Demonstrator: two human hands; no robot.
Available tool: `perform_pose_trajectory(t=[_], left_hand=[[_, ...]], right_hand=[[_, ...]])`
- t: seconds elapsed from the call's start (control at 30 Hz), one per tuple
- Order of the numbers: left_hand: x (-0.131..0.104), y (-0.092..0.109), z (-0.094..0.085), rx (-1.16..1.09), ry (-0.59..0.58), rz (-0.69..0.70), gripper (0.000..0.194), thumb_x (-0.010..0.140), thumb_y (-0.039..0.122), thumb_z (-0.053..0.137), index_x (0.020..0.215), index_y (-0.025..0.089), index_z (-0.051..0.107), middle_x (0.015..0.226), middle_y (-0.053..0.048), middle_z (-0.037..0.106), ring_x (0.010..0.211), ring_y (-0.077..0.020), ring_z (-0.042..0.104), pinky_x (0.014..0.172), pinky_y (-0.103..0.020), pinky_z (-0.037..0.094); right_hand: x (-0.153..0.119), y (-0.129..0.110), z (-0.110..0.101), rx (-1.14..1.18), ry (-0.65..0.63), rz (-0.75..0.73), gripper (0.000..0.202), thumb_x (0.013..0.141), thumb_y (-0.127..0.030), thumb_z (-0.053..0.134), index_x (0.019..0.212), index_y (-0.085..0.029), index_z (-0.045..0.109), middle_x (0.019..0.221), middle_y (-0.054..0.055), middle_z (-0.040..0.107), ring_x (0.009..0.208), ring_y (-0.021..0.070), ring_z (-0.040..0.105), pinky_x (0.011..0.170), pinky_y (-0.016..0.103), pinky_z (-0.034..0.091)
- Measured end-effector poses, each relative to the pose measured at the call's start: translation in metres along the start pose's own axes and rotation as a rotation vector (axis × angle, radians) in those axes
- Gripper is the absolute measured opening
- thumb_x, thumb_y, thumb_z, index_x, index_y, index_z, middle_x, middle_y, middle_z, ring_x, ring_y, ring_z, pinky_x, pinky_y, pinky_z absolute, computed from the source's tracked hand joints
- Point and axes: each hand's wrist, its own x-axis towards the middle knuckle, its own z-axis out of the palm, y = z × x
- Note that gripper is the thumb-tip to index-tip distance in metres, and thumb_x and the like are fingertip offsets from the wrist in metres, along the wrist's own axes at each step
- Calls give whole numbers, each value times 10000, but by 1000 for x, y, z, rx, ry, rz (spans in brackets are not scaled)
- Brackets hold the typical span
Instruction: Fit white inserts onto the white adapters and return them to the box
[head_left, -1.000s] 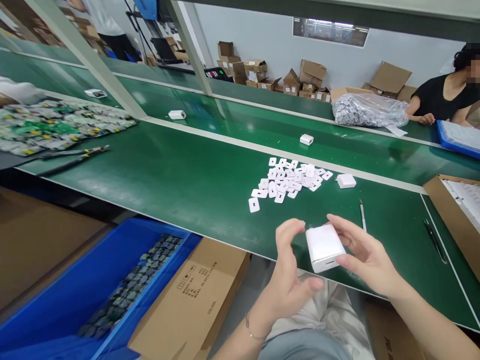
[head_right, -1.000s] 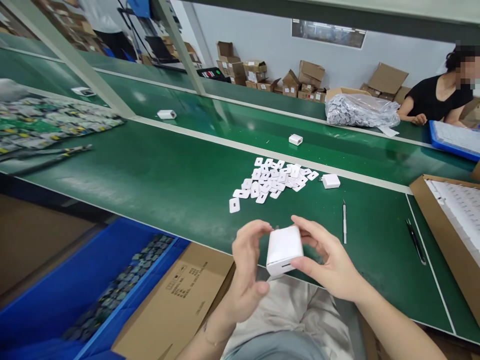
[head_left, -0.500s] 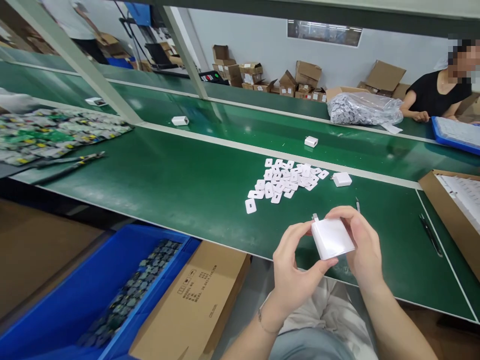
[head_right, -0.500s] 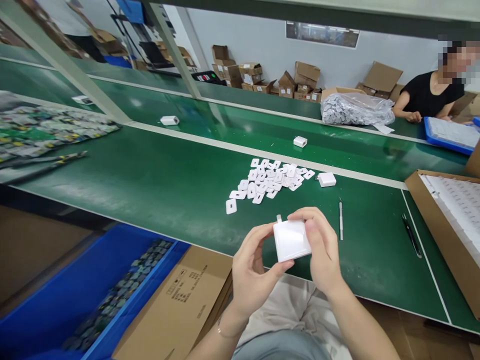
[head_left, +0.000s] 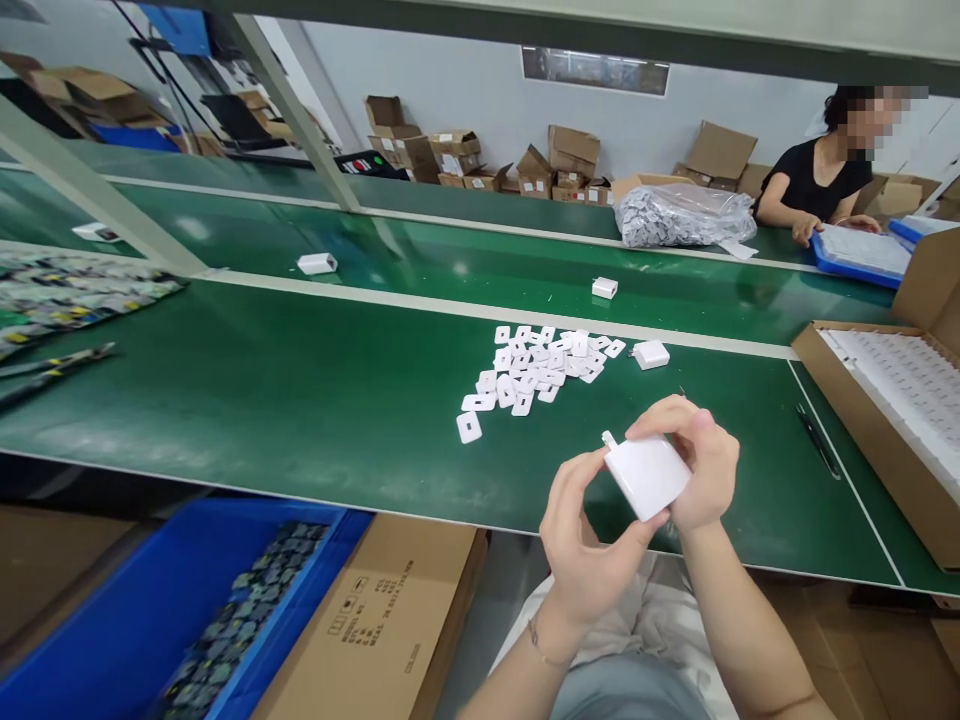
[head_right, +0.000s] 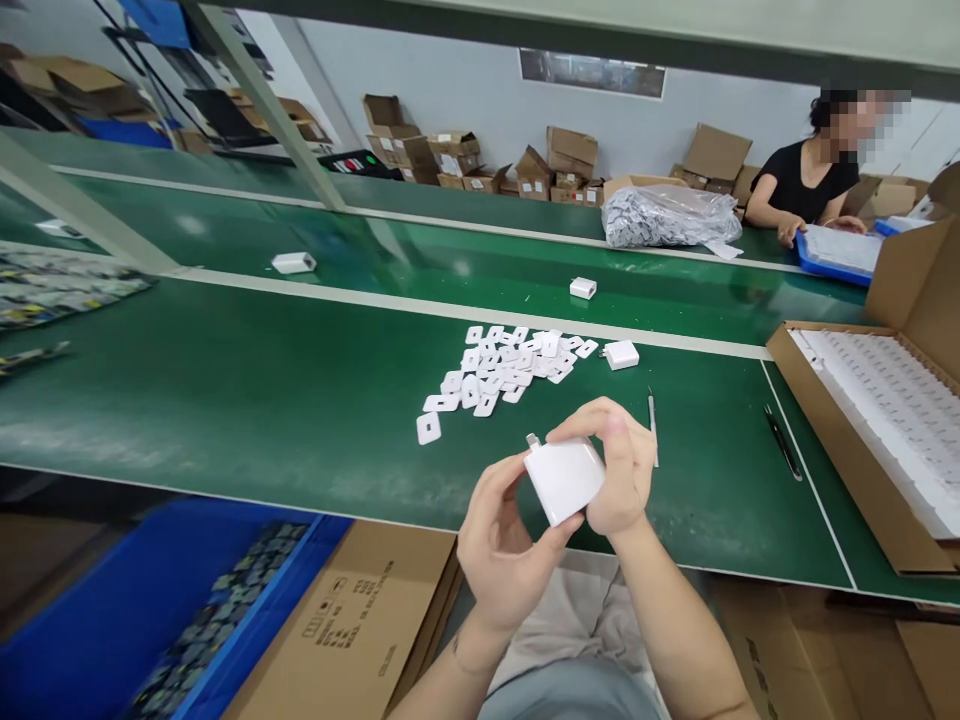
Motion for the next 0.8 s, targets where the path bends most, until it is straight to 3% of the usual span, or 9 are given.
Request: perform_pose_trajectory(t=[0.17, 0.23, 0.3, 0.37, 0.47, 0.53, 0.63, 0.7, 0.8], left_hand=[[2, -4, -3, -263, -12, -395, 462, 696, 401, 806, 1076, 176, 670, 1026, -108, 698, 951, -243, 669, 821, -345, 570], [3, -3, -1, -426, -36, -580, 506, 691, 458, 796, 1082, 162, 673, 1064, -130, 707, 985, -269, 673, 841, -369, 564], [3, -3, 3, -590, -92, -738, 567, 692, 532, 767, 1090, 140, 672, 1048, -144, 720, 976, -285, 680, 836, -386, 558], [2, -5, 11, -712, -179, -860, 598, 693, 591, 737, 1059, 121, 683, 988, -142, 732, 951, -287, 682, 834, -388, 545], [4, -10, 20, -780, -259, -999, 591, 756, 673, 621, 995, 135, 687, 983, -130, 721, 967, -266, 663, 842, -372, 523], [13, -13, 22, -710, -217, -996, 599, 808, 706, 521, 1034, 167, 652, 1065, -119, 689, 1010, -241, 633, 880, -371, 505], [31, -12, 29, -517, -115, -807, 614, 839, 726, 434, 1124, 203, 583, 1168, -106, 630, 1096, -222, 573, 974, -388, 450], [40, -9, 39, -443, -132, -701, 599, 868, 713, 374, 1136, 211, 562, 1179, -108, 617, 1130, -224, 550, 1005, -407, 419], [43, -10, 62, -427, -210, -686, 573, 891, 691, 326, 1109, 210, 549, 1156, -114, 620, 1125, -228, 551, 1002, -423, 412]], right_hand=[[-4, 2, -28, -88, -207, 183, 590, 1010, -538, 211, 1005, -248, 726, 972, 53, 665, 879, 193, 611, 785, 343, 494], [-8, 5, -46, -112, -284, 169, 376, 995, -476, 386, 1184, -291, 655, 1212, 47, 614, 1082, 208, 578, 944, 363, 468], [-13, 10, -61, -145, -423, 158, 421, 918, -360, 598, 1333, -324, 536, 1409, 44, 499, 1273, 232, 480, 1056, 385, 412], [-18, 14, -69, -167, -488, 146, 486, 882, -284, 651, 1346, -308, 508, 1405, 72, 511, 1304, 246, 469, 1051, 402, 429], [-23, 16, -75, -241, -382, 112, 275, 885, -277, 645, 1157, -252, 612, 1141, 87, 655, 1076, 233, 620, 884, 366, 531], [-22, 12, -80, -327, -368, 108, 274, 852, -301, 690, 1113, -245, 628, 1050, 72, 679, 959, 219, 651, 797, 334, 550], [-18, 1, -87, -447, -487, 109, 338, 840, -314, 709, 1160, -255, 618, 1069, 60, 691, 934, 210, 661, 763, 307, 547], [-15, -5, -89, -482, -586, 66, 302, 865, -326, 680, 1151, -248, 623, 1053, 61, 697, 902, 208, 665, 741, 303, 543], [-12, -8, -88, -529, -646, 17, 253, 909, -342, 617, 1135, -229, 633, 1024, 75, 697, 855, 208, 659, 723, 317, 537]])
